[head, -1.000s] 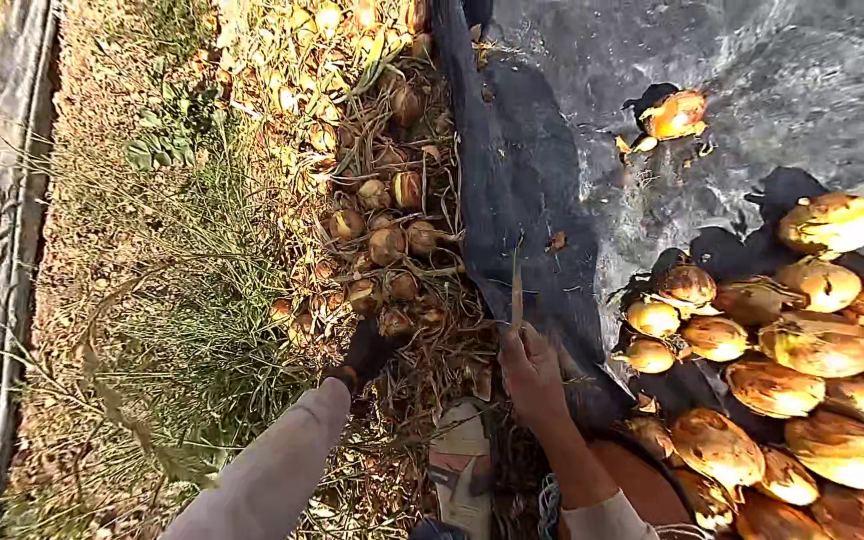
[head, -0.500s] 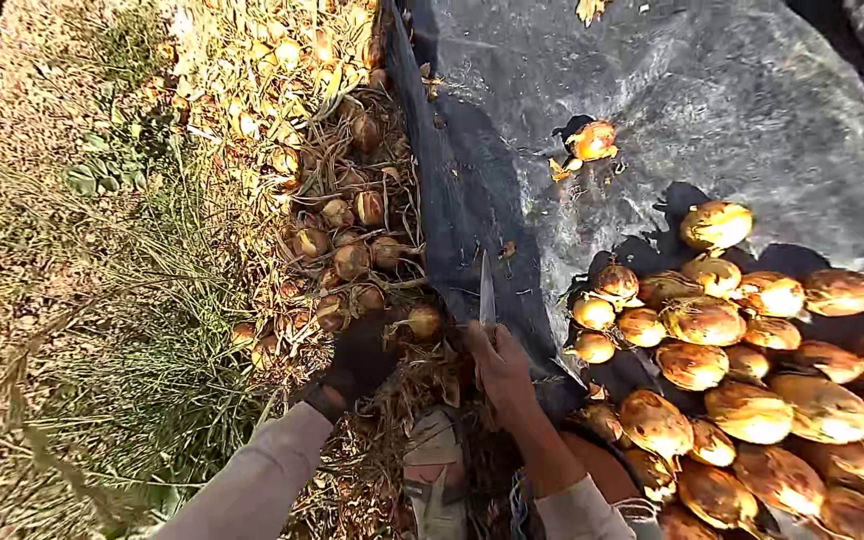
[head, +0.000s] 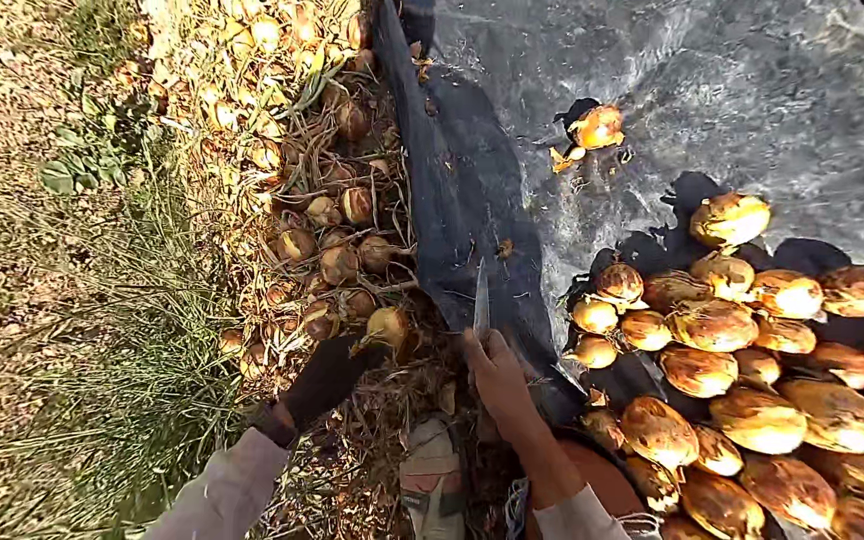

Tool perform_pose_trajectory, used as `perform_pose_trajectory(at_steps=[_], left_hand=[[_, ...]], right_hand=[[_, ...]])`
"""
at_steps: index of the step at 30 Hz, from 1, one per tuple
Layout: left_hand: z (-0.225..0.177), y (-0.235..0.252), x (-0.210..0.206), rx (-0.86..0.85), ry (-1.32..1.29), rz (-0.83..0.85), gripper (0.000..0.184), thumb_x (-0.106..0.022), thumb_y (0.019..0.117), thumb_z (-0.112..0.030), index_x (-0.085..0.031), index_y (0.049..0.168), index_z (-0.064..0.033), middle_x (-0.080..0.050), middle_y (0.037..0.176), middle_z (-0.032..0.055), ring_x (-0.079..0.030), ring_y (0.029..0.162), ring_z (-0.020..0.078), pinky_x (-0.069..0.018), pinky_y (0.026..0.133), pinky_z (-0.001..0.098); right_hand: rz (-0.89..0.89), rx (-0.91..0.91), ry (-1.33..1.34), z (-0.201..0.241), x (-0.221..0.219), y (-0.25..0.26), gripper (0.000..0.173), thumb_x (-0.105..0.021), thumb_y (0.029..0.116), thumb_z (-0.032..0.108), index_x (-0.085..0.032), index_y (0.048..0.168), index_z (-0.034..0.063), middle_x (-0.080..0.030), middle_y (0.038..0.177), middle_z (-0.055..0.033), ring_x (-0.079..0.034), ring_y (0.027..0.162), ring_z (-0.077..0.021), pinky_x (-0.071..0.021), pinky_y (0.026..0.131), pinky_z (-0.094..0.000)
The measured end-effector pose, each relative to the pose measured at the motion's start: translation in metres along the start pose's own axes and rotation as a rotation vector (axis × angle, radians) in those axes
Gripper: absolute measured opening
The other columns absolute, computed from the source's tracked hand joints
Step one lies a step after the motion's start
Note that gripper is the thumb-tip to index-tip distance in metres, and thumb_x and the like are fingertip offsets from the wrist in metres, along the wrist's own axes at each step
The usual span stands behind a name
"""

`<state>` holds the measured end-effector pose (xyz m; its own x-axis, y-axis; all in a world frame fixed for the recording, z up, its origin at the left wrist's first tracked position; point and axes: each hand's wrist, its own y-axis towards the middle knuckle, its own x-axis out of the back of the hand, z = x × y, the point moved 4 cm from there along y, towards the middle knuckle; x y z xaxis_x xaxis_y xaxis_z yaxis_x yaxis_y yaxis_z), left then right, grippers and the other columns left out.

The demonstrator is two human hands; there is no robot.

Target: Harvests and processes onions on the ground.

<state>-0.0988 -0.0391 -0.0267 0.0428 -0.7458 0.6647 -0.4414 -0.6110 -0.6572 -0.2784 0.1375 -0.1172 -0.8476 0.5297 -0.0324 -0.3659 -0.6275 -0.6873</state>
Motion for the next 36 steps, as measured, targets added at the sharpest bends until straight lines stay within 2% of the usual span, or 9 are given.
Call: perform_pose_trajectory(at_steps=[4,8,12,16,20,24,30,34,36], left_hand=[[-0.031,-0.048,0.023,-0.061,-0.441,0.112,0.024,-0.076,0.0847,-0.029,-0.072,0.102,-0.0128,-0.071,0.083,-0.0072,-0.068,0.074,0.0037,-0.0600,0.072,0.0265],[-0.043,-0.056,0.019,-0.062,-0.724,0.266,0.010,-0.066,0.0909,-0.010,-0.065,0.099,-0.0162,-0.070,0.079,-0.0090,-0.066,0.071,0.0025,-0.0574,0.067,0.0211],[-0.044,-0.043,0.044,-0.248,-0.270,0.051,0.020,-0.068,0.0947,-0.029,-0.074,0.102,-0.0122,-0.070,0.083,-0.0057,-0.066,0.075,0.0024,-0.0579,0.074,0.0259],[-0.071,-0.047,0.071,-0.568,0.164,-0.376,0.035,-0.065,0.0969,-0.044,-0.074,0.081,-0.0138,-0.068,0.075,-0.0028,-0.066,0.070,0.0094,-0.0562,0.064,0.0371],[-0.077,-0.051,0.038,-0.707,0.237,-0.211,0.035,-0.058,0.1024,-0.045,-0.077,0.106,-0.0159,-0.074,0.097,-0.0017,-0.070,0.090,0.0101,-0.0603,0.082,0.0365],[-0.080,-0.032,-0.010,-0.616,0.395,0.088,0.031,-0.062,0.0999,-0.038,-0.074,0.101,-0.0100,-0.073,0.094,0.0093,-0.071,0.092,0.0289,-0.0560,0.083,0.0552],[-0.080,0.078,0.054,-0.234,0.475,-0.184,0.038,-0.055,0.1035,-0.047,-0.074,0.108,-0.0151,-0.073,0.093,0.0145,-0.071,0.092,0.0378,-0.0545,0.078,0.0636],[-0.069,0.147,0.030,-0.247,0.681,-0.245,0.081,-0.079,0.0782,-0.057,-0.057,0.144,-0.0140,-0.054,0.149,0.0156,-0.052,0.133,0.0435,-0.0492,0.099,0.0667],[-0.084,0.154,-0.002,-0.193,0.714,-0.099,0.085,-0.080,0.0843,-0.047,-0.049,0.150,-0.0031,-0.042,0.158,0.0234,-0.042,0.142,0.0477,-0.0419,0.106,0.0669]], right_hand=[[0.269,0.090,0.087,0.010,-0.026,-0.013,0.062,-0.048,0.0994,0.062,-0.055,0.127,0.0070,-0.061,0.084,-0.0055,-0.060,0.066,-0.0168,-0.0547,0.062,-0.0377],[0.415,0.189,0.387,0.022,-0.036,-0.032,0.062,-0.038,0.0978,0.072,-0.058,0.106,0.0147,-0.046,0.062,0.0070,-0.042,0.047,-0.0048,-0.0405,0.044,-0.0233],[0.496,0.182,0.381,0.026,-0.037,-0.038,0.054,-0.040,0.1006,0.067,-0.055,0.087,0.0167,-0.040,0.058,0.0081,-0.036,0.044,-0.0042,-0.0348,0.041,-0.0225],[0.347,0.168,0.269,0.021,-0.037,-0.034,0.049,-0.036,0.1062,0.052,-0.054,0.080,0.0149,-0.041,0.057,0.0067,-0.037,0.044,-0.0053,-0.0354,0.042,-0.0238],[0.298,0.150,0.203,0.014,-0.038,-0.035,0.050,-0.048,0.0997,0.059,-0.060,0.106,0.0111,-0.048,0.067,0.0051,-0.045,0.051,-0.0063,-0.0439,0.048,-0.0257],[0.145,0.299,0.313,0.020,-0.037,-0.037,0.059,-0.070,0.0901,0.052,-0.061,0.121,0.0021,-0.071,0.097,-0.0023,-0.069,0.087,-0.0085,-0.0593,0.082,-0.0300],[-0.124,0.411,0.380,0.037,0.022,-0.020,0.061,-0.044,0.0941,0.077,-0.051,0.074,0.0202,-0.036,0.052,0.0075,-0.034,0.039,-0.0057,-0.0357,0.036,-0.0251],[-0.232,0.340,0.424,0.029,0.043,-0.009,0.057,-0.038,0.1010,0.068,-0.049,0.075,0.0182,-0.036,0.051,0.0059,-0.034,0.037,-0.0079,-0.0372,0.035,-0.0264],[-0.221,0.297,0.362,0.023,0.037,-0.003,0.052,-0.041,0.1026,0.061,-0.051,0.079,0.0160,-0.038,0.052,0.0058,-0.037,0.037,-0.0082,-0.0391,0.036,-0.0272]])
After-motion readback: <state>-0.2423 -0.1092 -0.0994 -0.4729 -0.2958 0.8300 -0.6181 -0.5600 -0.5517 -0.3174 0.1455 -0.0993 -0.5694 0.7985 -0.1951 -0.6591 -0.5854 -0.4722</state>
